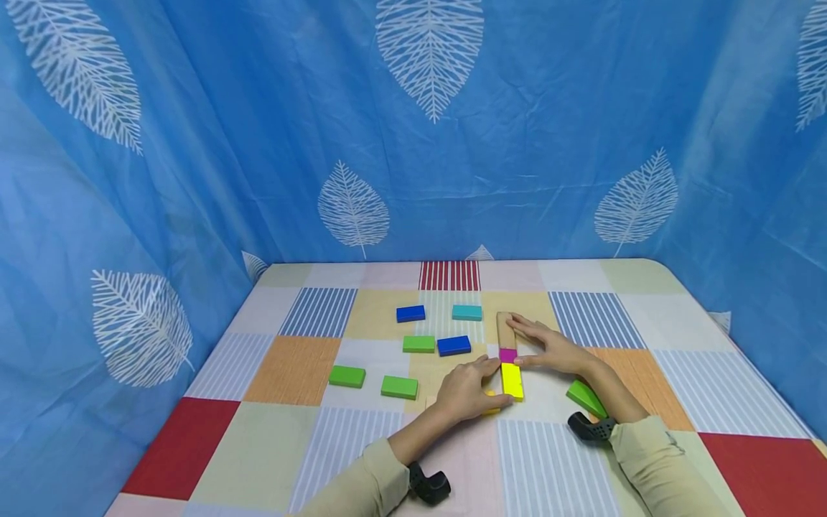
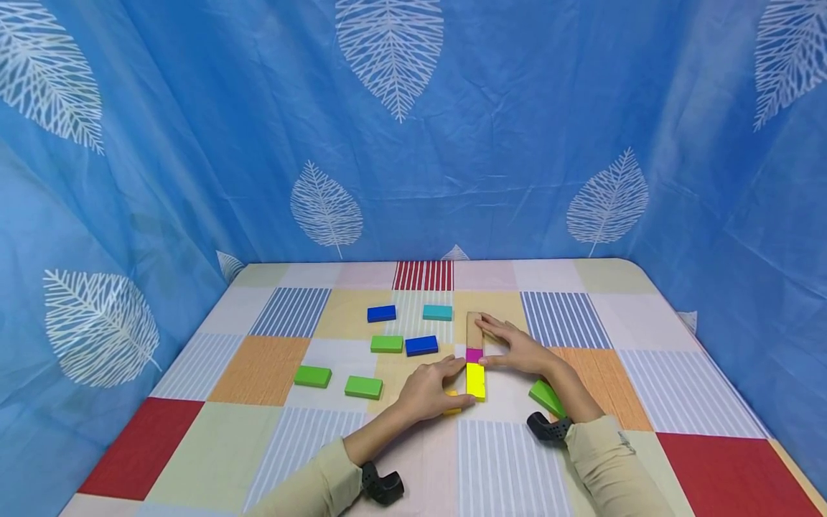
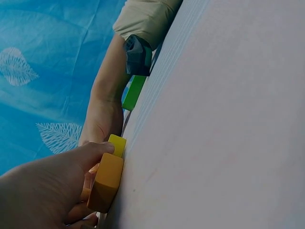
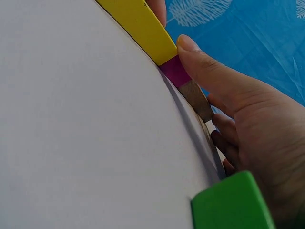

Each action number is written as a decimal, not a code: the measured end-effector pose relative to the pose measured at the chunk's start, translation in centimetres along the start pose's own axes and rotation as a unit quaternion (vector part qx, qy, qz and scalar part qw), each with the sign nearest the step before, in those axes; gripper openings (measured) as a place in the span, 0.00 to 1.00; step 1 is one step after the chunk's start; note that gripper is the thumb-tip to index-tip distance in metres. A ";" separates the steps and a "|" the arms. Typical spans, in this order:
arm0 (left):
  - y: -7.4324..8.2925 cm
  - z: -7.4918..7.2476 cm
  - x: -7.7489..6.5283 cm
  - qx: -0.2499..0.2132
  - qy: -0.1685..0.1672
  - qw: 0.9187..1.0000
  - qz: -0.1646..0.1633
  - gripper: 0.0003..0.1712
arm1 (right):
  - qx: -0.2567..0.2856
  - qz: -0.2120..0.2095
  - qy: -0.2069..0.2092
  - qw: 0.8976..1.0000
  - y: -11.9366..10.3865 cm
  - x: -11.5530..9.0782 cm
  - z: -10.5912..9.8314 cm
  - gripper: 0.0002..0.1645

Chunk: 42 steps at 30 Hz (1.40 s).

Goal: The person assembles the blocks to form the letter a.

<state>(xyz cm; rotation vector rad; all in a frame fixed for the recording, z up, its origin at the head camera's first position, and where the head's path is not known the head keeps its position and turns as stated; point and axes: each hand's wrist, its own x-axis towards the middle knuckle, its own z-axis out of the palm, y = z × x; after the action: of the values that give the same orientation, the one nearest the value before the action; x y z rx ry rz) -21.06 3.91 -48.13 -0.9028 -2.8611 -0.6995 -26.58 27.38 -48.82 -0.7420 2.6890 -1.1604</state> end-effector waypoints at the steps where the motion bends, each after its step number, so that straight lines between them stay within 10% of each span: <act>1: 0.0 0.0 0.0 0.002 0.000 1.000 0.000 0.40 | 0.000 0.000 0.001 1.000 0.0 0.0 0.0 0.47; 42: -0.1 -0.2 -0.1 -0.009 0.000 1.000 0.000 0.39 | -0.024 0.020 0.048 0.998 -2.2 -1.0 2.0 0.46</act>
<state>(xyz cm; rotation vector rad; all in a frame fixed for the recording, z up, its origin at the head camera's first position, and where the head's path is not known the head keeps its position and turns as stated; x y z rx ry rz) -21.02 3.73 -48.03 -0.9042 -2.8601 -0.7253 -24.24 25.27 -48.77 -0.6530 2.8057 -1.1543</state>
